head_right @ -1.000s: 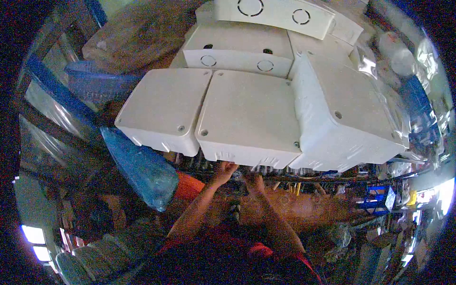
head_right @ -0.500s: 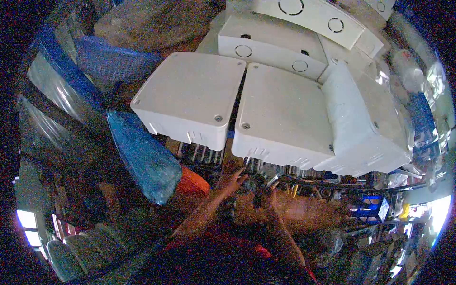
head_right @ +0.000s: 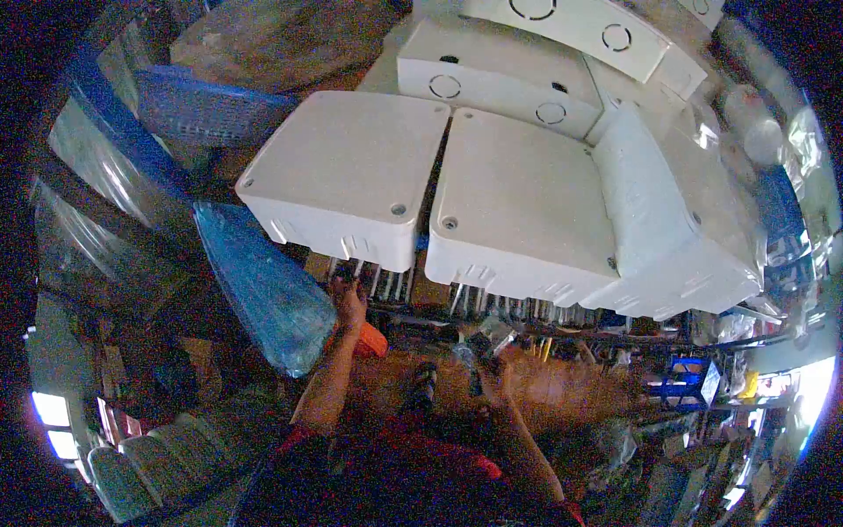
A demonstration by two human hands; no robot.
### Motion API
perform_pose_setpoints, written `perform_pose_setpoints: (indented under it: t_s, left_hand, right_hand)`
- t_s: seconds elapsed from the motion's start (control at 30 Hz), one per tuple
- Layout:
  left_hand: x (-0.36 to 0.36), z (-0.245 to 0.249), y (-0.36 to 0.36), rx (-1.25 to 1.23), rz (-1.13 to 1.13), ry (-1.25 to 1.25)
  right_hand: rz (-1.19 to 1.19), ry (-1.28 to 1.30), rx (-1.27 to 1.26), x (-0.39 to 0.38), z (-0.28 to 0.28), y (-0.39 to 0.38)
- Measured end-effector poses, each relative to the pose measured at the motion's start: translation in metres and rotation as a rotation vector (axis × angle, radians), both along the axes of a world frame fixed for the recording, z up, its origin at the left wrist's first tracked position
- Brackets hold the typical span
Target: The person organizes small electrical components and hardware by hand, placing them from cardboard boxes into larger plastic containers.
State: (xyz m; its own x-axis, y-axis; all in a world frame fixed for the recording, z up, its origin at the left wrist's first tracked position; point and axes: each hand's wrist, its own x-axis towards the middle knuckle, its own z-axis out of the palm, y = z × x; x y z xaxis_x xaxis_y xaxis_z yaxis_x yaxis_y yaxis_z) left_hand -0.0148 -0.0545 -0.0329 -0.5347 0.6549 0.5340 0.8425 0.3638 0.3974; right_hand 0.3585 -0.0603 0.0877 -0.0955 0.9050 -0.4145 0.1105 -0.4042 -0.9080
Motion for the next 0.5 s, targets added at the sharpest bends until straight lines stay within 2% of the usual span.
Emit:
perform_pose_setpoints:
  t_s: [0.07,0.13,0.2,0.27,0.37,0.5]
  left_hand:
    - [0.008,0.047,-0.002,-0.14,-0.01,-0.376]
    - [0.009,0.065,0.002,-0.157,0.025,-0.362]
    - [0.004,0.055,0.005,-0.049,0.097,0.036]
    - [0.004,0.048,0.002,-0.13,0.118,-0.036]
    - [0.001,0.067,0.01,-0.161,0.133,-0.167]
    - [-0.001,0.075,0.017,-0.114,0.176,-0.307]
  right_hand:
    - [0.037,-0.15,-0.017,0.01,-0.032,0.002]
    - [0.056,-0.11,-0.06,-0.002,0.013,0.0]
    - [0.069,-0.114,-0.052,-0.004,0.027,-0.003]
    - [0.075,-0.162,0.005,0.005,0.012,-0.006]
    - [0.17,-0.251,0.038,0.026,-0.035,-0.006]
    - [0.164,-0.245,0.111,0.027,-0.034,-0.012]
